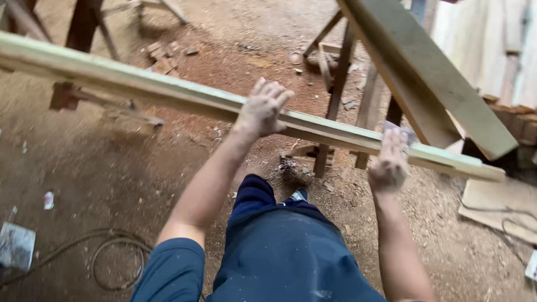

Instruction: The person sands a wooden beam by hand using a piece of sandpaper, moving it back and forth along the surfaces and edges of the wood.

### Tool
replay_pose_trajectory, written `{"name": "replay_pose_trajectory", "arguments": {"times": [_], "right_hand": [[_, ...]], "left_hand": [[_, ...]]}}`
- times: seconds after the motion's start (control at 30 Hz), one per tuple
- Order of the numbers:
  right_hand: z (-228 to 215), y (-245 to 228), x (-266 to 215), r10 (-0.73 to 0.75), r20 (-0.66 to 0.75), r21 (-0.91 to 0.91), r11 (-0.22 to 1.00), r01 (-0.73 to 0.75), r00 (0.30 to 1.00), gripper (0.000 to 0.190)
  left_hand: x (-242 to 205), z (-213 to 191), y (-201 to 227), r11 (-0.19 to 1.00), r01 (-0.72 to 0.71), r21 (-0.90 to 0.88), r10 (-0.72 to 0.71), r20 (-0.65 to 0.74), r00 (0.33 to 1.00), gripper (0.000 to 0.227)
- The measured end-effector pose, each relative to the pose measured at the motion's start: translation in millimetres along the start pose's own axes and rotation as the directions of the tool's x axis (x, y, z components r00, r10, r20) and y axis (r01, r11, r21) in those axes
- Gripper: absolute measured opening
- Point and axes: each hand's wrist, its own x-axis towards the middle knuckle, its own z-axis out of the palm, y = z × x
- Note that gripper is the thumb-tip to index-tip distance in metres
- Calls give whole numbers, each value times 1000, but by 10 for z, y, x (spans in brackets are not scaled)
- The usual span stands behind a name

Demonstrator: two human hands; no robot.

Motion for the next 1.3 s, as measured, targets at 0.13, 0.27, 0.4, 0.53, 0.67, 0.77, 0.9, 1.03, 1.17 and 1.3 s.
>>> {"name": "replay_pose_trajectory", "arguments": {"times": [0.13, 0.27, 0.4, 0.53, 0.67, 0.77, 0.9, 1.03, 1.17, 1.3], "right_hand": [[77, 19, -114, 50, -53, -72, 996, -53, 997, 40], [94, 67, -186, 31, -73, -85, 996, -37, 997, 29], [24, 71, -225, 15, -33, -98, 995, -18, 999, 28], [13, -13, -187, 53, -8, -68, 996, -54, 999, 40], [-36, -52, -262, 114, 61, 64, 991, -118, 992, 45], [-24, -49, -290, 249, 155, 65, 963, -261, 956, 46], [102, -160, -371, 345, 268, 8, 933, -360, 900, 49], [331, -319, -426, 447, 257, 11, 885, -465, 857, 49], [597, -588, -278, 362, 187, 48, 925, -376, 913, 43], [530, -1242, 53, 452, 272, 118, 860, -496, 849, 48]], "left_hand": [[-404, -358, -728, 968, 133, 211, -241, 651, 720, 36], [-682, -684, -1166, 985, 45, 168, -116, 440, 890, 82], [-825, -1076, -1819, 928, 76, 364, -253, 468, 847, 86], [-1076, -1173, -2432, 901, 144, 409, -410, 696, 590, 11], [-1401, -921, -2649, 946, 25, 324, -207, 543, 814, 25], [-1593, -691, -2742, 930, -153, 333, 29, 349, 937, 21], [-1756, -345, -2700, 949, -169, 267, 171, 17, 985, 18], [-1870, -198, -2743, 978, -170, 123, 177, -46, 983, 35], [-1807, -209, -2732, 989, -103, 104, 95, 79, 992, 59], [-1666, -483, -2698, 1000, 8, -25, 1, 350, 937, 99]]}}
